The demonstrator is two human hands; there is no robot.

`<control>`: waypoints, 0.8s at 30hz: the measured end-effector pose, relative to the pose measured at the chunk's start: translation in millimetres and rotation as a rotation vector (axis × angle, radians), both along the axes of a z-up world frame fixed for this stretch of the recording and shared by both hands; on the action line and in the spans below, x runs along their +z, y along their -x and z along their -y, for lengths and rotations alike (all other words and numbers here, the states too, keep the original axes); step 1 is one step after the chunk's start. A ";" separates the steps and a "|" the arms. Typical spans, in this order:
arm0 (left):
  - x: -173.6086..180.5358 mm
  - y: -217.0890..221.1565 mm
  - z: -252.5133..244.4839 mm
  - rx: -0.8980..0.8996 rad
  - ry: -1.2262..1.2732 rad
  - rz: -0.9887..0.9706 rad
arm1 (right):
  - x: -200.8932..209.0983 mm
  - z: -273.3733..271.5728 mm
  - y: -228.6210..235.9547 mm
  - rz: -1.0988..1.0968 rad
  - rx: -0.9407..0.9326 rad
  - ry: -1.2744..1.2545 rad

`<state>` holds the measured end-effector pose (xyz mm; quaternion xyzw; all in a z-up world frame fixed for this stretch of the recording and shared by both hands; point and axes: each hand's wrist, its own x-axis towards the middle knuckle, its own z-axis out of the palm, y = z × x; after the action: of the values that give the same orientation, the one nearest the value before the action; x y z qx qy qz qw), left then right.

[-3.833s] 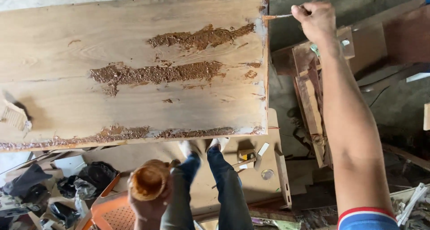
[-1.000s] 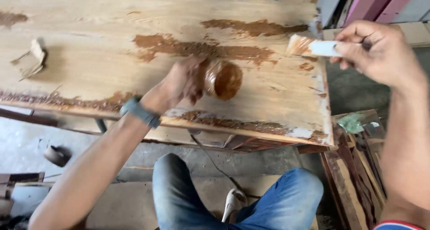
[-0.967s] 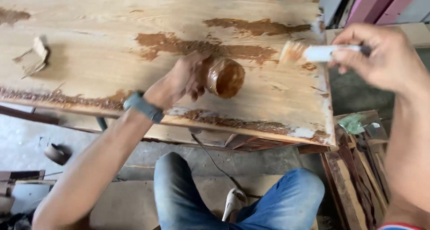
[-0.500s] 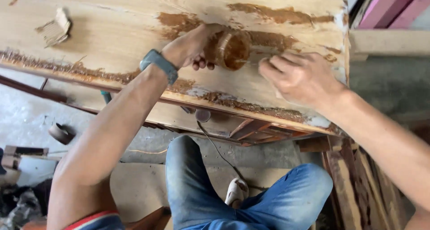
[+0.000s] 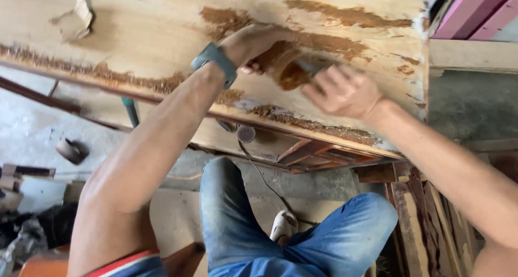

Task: Applying and smoothing wood putty onto a wooden furniture frame using a scraper to fill cracks.

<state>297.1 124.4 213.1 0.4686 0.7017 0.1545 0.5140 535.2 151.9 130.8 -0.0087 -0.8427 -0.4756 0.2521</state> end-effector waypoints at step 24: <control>-20.6 -11.7 -22.2 0.025 -0.035 -0.085 | -20.7 31.4 0.4 -0.361 -0.176 1.131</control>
<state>308.8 146.7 192.5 0.4748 0.7260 0.1530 0.4734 534.8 120.5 110.1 -0.2918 -0.9051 0.0367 0.3072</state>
